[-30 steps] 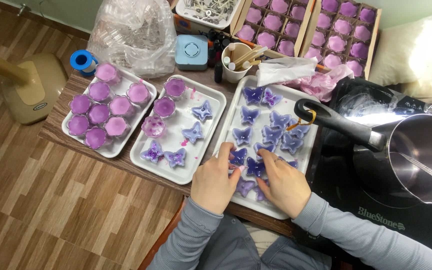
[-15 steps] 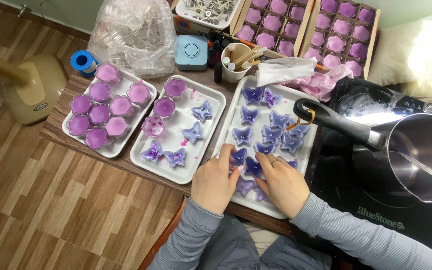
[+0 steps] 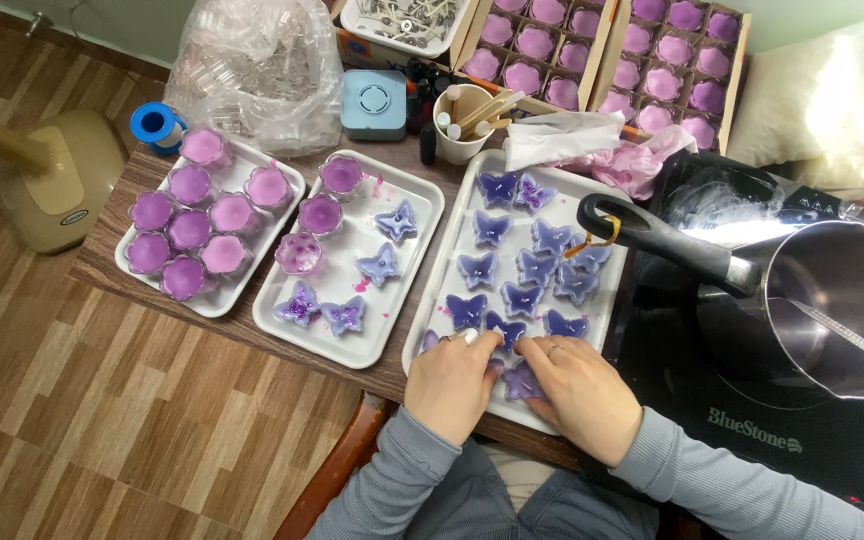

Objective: The person wipes spilled wax from the induction cooktop with a tissue, then dips butterfly-shaped candles one at a time into a saucepan of melted purple wax using a spoon, and places the coated candles onto trays to set alongside other finished candles.

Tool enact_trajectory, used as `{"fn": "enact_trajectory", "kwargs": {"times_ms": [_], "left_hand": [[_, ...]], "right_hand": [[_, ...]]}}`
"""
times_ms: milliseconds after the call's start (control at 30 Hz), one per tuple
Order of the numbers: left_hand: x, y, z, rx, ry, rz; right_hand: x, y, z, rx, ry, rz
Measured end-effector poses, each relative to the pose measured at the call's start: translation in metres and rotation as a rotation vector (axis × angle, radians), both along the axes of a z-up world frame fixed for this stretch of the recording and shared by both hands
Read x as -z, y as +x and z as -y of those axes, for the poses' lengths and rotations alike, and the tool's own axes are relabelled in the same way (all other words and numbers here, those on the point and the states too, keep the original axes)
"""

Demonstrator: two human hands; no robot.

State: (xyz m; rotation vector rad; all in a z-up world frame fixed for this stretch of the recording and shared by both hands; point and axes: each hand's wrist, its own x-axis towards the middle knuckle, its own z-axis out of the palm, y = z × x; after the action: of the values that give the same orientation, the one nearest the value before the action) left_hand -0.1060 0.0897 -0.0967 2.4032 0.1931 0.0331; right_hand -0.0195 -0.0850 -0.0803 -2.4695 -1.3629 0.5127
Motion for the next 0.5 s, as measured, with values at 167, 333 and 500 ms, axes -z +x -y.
{"fn": "enact_trajectory", "kwargs": {"times_ms": [167, 333, 500], "left_hand": [[-0.006, 0.001, -0.001, -0.009, 0.022, -0.035], [-0.012, 0.003, -0.004, -0.033, 0.032, -0.051], [-0.013, 0.003, -0.005, -0.055, 0.003, -0.048]], "right_hand": [[-0.007, -0.003, -0.004, -0.039, -0.050, 0.027], [0.007, -0.005, 0.000, -0.065, -0.095, 0.031], [0.003, -0.003, 0.002, -0.042, -0.026, 0.007]]}}
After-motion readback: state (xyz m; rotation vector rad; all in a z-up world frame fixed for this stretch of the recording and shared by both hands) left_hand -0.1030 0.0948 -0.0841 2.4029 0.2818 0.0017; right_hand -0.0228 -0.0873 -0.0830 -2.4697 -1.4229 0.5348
